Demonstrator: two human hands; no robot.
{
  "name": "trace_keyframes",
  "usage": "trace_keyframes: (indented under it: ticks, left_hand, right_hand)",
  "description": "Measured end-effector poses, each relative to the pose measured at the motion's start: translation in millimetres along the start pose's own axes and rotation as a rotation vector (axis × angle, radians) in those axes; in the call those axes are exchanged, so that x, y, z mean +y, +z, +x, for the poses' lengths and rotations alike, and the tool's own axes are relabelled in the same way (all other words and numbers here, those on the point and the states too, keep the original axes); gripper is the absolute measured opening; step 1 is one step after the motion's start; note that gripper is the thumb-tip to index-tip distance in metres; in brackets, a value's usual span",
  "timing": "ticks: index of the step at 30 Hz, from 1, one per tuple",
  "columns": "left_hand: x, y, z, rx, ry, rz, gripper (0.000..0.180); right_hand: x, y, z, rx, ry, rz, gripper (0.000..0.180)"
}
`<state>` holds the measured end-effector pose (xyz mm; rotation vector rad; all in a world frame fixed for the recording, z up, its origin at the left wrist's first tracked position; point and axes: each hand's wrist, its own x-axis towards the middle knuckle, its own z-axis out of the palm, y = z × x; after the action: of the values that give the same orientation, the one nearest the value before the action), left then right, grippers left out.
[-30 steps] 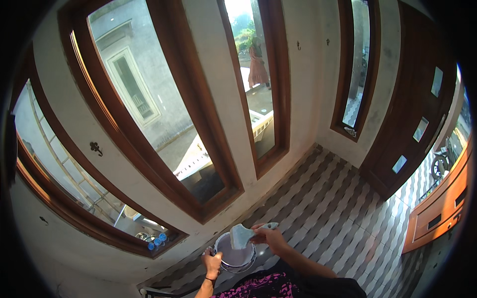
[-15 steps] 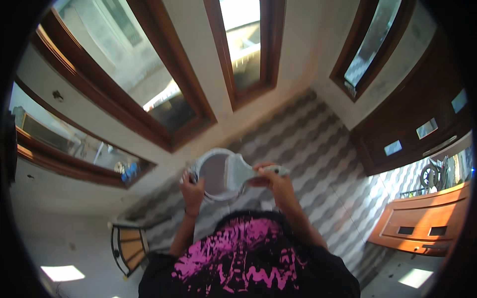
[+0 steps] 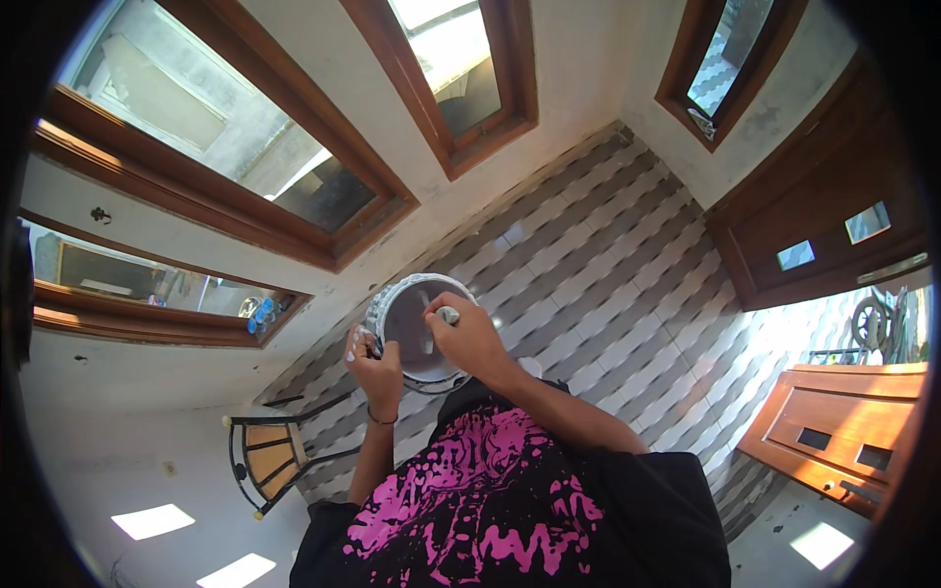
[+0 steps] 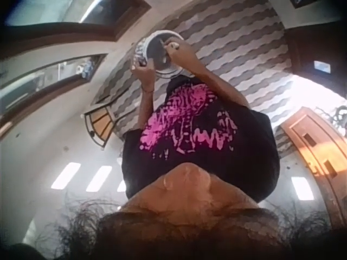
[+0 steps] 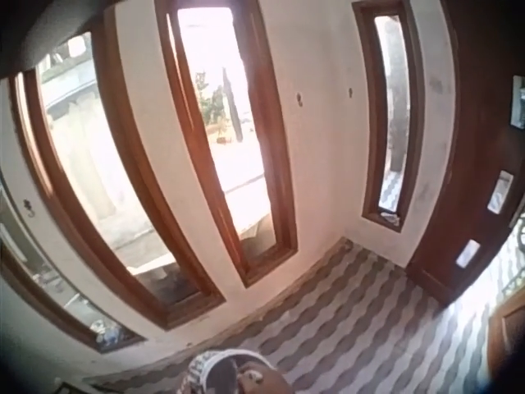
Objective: Painting the wall above a window frame using a brush and a bucket of paint.
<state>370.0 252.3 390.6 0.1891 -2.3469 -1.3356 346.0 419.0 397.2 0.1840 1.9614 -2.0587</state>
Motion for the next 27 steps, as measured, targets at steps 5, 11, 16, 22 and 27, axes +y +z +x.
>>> trace_keyframes:
  ticks: [5,11,16,22,27]
  left_hand:
    - [6.8,4.1,-16.2,0.074,0.044,0.07,0.021]
    - [15.1,10.6,-25.0,0.145,-0.002,0.045,0.02]
    - [13.3,-1.0,-16.8,0.199,-0.079,0.02,0.022]
    - [8.8,-9.1,6.7,0.206,-0.176,-0.08,0.024]
    - [-10.0,-10.5,36.0,0.124,-0.185,-0.228,0.028]
  right_hand:
    - [16.8,20.8,9.5,0.111,-0.188,-0.303,0.018]
    - [20.4,26.5,8.9,0.095,-0.175,-0.366,0.019]
    - [2.8,-1.4,-2.9,-0.108,-0.14,0.018,0.015]
    - [-29.6,-53.3,-13.9,-0.229,-0.238,-0.022,0.011]
    - [-72.0,-57.1,-12.8,-0.149,-0.317,-0.036,0.011]
